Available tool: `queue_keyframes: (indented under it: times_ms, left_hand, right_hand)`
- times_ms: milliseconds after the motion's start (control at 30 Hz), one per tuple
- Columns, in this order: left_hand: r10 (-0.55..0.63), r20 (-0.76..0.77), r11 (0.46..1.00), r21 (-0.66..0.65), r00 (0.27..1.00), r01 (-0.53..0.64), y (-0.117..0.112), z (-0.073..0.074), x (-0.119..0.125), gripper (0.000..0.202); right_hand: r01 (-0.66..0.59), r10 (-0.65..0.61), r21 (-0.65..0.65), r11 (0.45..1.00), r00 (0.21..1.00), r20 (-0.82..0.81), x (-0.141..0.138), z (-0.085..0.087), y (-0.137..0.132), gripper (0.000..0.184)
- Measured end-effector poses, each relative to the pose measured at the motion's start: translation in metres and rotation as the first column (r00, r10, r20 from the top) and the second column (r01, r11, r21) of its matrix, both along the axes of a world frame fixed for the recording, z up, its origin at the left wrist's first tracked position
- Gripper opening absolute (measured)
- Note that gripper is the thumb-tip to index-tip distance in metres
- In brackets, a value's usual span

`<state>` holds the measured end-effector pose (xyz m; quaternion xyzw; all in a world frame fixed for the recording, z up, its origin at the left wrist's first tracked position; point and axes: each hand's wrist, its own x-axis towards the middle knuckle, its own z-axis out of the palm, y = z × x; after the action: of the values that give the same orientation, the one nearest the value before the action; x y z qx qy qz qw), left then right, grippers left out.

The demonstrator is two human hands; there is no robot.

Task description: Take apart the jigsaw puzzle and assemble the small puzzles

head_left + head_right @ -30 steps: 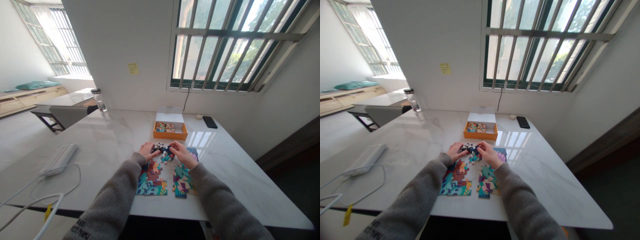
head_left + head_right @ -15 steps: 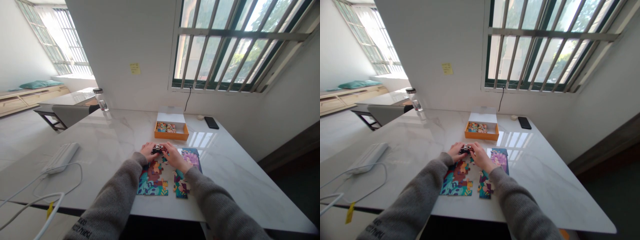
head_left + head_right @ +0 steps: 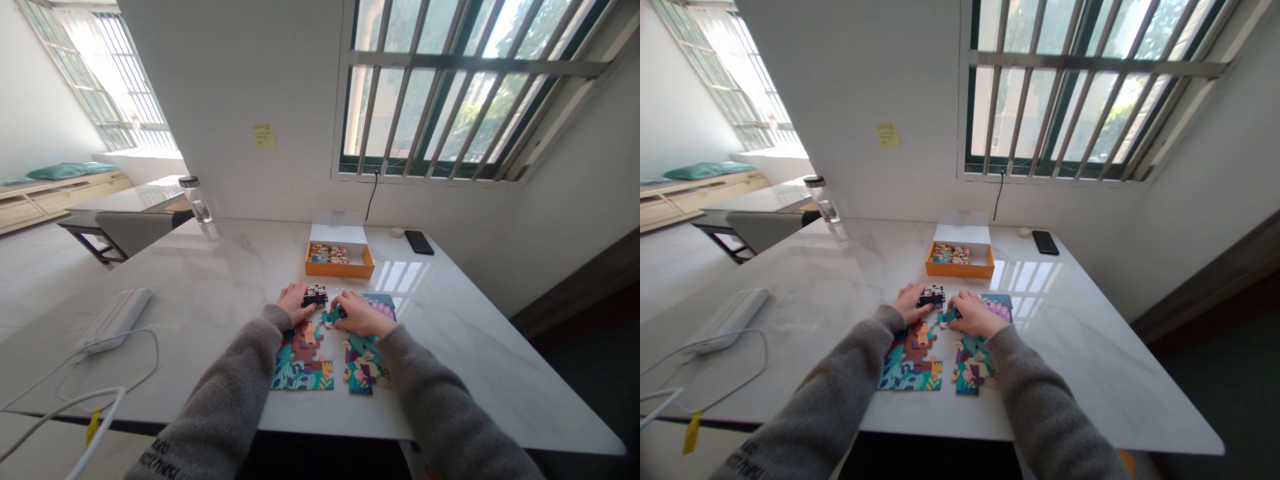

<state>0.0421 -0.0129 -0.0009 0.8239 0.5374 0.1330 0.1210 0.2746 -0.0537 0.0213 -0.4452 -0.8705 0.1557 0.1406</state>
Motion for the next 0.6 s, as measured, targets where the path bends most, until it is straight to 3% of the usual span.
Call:
queue_keyframes:
  times_ms: [167, 367, 500, 600]
  left_hand:
    - [-0.009, -0.007, 1.0, -0.005, 1.0, 0.009, 0.001, 0.0, -0.001, 0.036]
    - [-0.022, -0.006, 0.998, -0.063, 1.0, 0.022, 0.001, 0.005, -0.004, 0.035]
    - [-0.018, 0.013, 0.998, -0.063, 1.0, 0.019, -0.003, 0.008, -0.002, 0.048]
    - [-0.01, 0.022, 0.999, -0.035, 1.0, 0.011, -0.004, 0.006, 0.0, 0.05]
  right_hand:
    - [-0.025, 0.028, 0.019, 1.0, 0.982, -0.186, -0.01, -0.003, -0.001, 0.027]
    - [0.056, -0.02, 0.122, 0.991, 0.96, -0.28, -0.026, -0.011, 0.002, 0.015]
    - [0.068, -0.019, 0.131, 0.989, 0.94, -0.34, -0.032, -0.012, 0.005, 0.018]
    - [0.09, -0.057, 0.065, 0.994, 0.916, -0.397, -0.023, -0.009, 0.011, 0.027]
